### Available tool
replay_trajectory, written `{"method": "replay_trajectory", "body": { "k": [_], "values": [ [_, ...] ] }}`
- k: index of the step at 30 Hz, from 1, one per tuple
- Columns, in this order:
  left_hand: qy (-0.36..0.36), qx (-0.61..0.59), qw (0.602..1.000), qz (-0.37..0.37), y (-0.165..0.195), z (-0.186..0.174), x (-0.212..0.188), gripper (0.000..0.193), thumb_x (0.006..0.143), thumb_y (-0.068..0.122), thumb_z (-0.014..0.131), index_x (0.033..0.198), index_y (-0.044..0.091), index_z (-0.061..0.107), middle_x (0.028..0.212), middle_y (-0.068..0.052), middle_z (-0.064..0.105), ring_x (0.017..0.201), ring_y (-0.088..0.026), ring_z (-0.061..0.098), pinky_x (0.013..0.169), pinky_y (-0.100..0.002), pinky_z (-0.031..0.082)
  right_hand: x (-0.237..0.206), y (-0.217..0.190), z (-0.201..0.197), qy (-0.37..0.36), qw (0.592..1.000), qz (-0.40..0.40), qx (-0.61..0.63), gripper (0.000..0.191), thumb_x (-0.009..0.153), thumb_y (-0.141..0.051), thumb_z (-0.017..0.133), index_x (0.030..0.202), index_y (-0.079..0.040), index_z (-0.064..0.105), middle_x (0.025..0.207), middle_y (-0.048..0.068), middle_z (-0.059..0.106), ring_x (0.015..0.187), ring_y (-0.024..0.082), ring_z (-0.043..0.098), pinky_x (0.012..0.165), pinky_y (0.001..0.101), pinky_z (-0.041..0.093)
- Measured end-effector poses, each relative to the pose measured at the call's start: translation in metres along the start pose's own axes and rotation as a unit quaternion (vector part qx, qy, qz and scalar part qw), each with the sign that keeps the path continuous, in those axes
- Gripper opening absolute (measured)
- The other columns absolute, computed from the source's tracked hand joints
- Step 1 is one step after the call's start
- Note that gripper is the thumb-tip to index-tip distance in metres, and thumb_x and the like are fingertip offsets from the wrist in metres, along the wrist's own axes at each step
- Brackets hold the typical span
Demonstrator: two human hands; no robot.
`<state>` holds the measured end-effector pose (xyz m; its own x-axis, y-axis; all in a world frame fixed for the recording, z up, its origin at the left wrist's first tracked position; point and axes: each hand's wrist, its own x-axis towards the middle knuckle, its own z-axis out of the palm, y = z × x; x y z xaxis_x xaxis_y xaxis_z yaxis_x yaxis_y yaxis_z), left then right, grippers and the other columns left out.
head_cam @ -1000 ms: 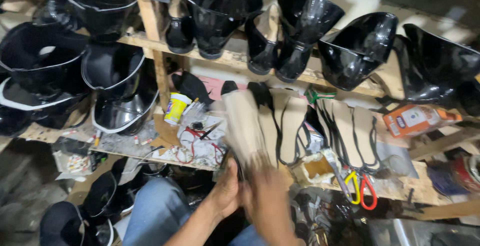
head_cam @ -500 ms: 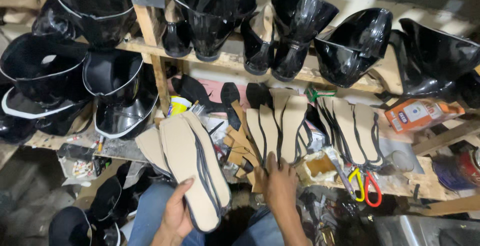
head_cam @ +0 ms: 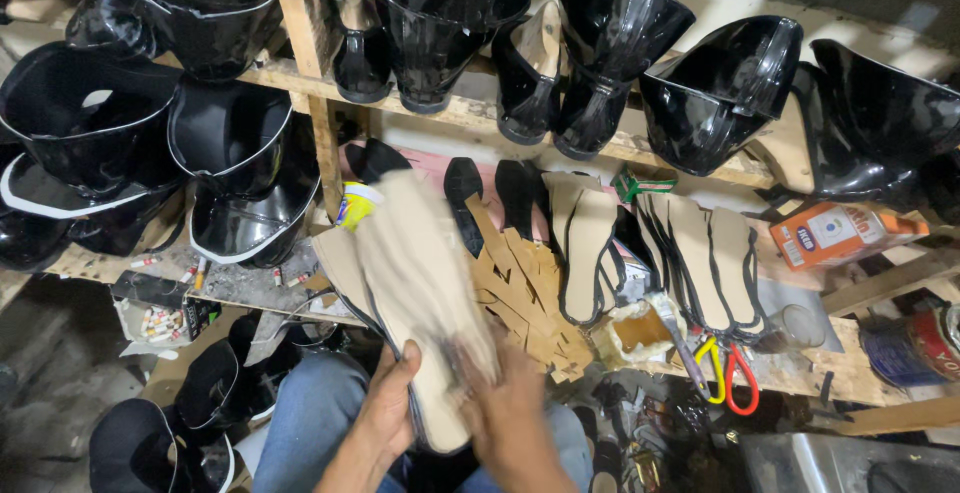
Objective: The person sits on the floor and sorts through a pile of shoe insoles. They pick up stacks, separate individual insoles, and place them into organized piles on a nearby workbench.
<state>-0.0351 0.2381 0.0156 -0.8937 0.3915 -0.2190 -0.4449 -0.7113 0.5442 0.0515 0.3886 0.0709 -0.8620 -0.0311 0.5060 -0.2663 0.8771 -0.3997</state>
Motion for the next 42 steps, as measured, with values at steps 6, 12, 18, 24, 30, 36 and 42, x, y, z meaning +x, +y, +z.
{"method": "replay_trajectory", "body": {
  "k": [6,12,18,24,30,36,42],
  "values": [
    [-0.073,-0.007,0.997,-0.005,0.015,-0.011,-0.008,0.057,0.093,0.027,0.062,0.143,0.006,0.046,0.130,-0.018,0.064,0.114,-0.030,0.067,0.094,-0.048,0.057,-0.001,-0.026,0.006,0.014,0.986,0.065,0.154,0.095,0.076,-0.023,0.088,0.151,0.004,0.038,0.147,0.026,0.049,0.137,0.042,0.046,0.113,0.0472,0.034],
    [0.013,0.064,0.998,0.016,0.029,-0.016,-0.012,0.051,0.094,0.022,0.061,0.140,0.004,0.049,0.129,-0.015,0.068,0.115,-0.026,0.067,0.095,-0.042,0.057,-0.001,-0.038,0.018,0.047,0.986,0.075,0.140,0.090,0.080,-0.019,0.084,0.153,0.004,0.036,0.145,0.031,0.048,0.133,0.047,0.052,0.105,0.0465,0.046],
    [0.014,0.147,0.989,-0.008,0.048,-0.011,-0.018,0.054,0.094,0.028,0.067,0.138,0.002,0.052,0.116,-0.013,0.068,0.103,-0.023,0.068,0.086,-0.042,0.058,-0.005,-0.033,0.025,0.088,0.986,0.067,0.128,0.075,0.087,-0.014,0.072,0.152,0.002,0.041,0.146,0.032,0.052,0.136,0.047,0.051,0.109,0.0493,0.043],
    [0.023,0.113,0.993,-0.030,0.056,-0.008,-0.018,0.057,0.090,0.032,0.066,0.138,0.004,0.050,0.116,-0.015,0.071,0.100,-0.025,0.072,0.083,-0.042,0.061,0.033,-0.001,-0.008,0.057,0.978,0.201,0.014,0.053,0.098,-0.016,0.066,0.146,-0.003,0.050,0.152,0.033,0.036,0.138,0.048,0.041,0.108,0.0473,0.039],
    [0.014,0.089,0.996,0.003,0.044,-0.014,-0.011,0.065,0.095,0.041,0.056,0.144,0.000,0.044,0.125,-0.019,0.069,0.111,-0.033,0.069,0.091,-0.048,0.058,0.015,-0.019,-0.015,-0.107,0.966,0.074,0.224,0.073,0.085,-0.022,0.081,0.146,0.002,0.048,0.150,0.027,0.047,0.139,0.042,0.045,0.112,0.0465,0.039],
    [0.013,0.051,0.998,-0.031,0.042,-0.014,-0.011,0.079,0.094,0.065,0.035,0.145,0.006,0.049,0.130,-0.016,0.069,0.114,-0.027,0.070,0.094,-0.043,0.059,0.005,-0.027,0.000,-0.107,0.974,0.033,0.198,0.075,0.091,-0.017,0.076,0.153,0.001,0.039,0.147,0.030,0.043,0.137,0.044,0.046,0.111,0.0459,0.038],
    [-0.030,-0.023,0.998,-0.057,0.043,-0.001,-0.012,0.079,0.094,0.066,0.040,0.143,0.006,0.052,0.129,-0.018,0.067,0.107,-0.028,0.071,0.090,-0.044,0.061,0.022,-0.016,-0.002,-0.008,0.961,0.100,0.257,0.058,0.099,-0.015,0.057,0.155,-0.003,0.042,0.151,0.029,0.043,0.141,0.043,0.047,0.113,0.0472,0.042]
  ]
}}
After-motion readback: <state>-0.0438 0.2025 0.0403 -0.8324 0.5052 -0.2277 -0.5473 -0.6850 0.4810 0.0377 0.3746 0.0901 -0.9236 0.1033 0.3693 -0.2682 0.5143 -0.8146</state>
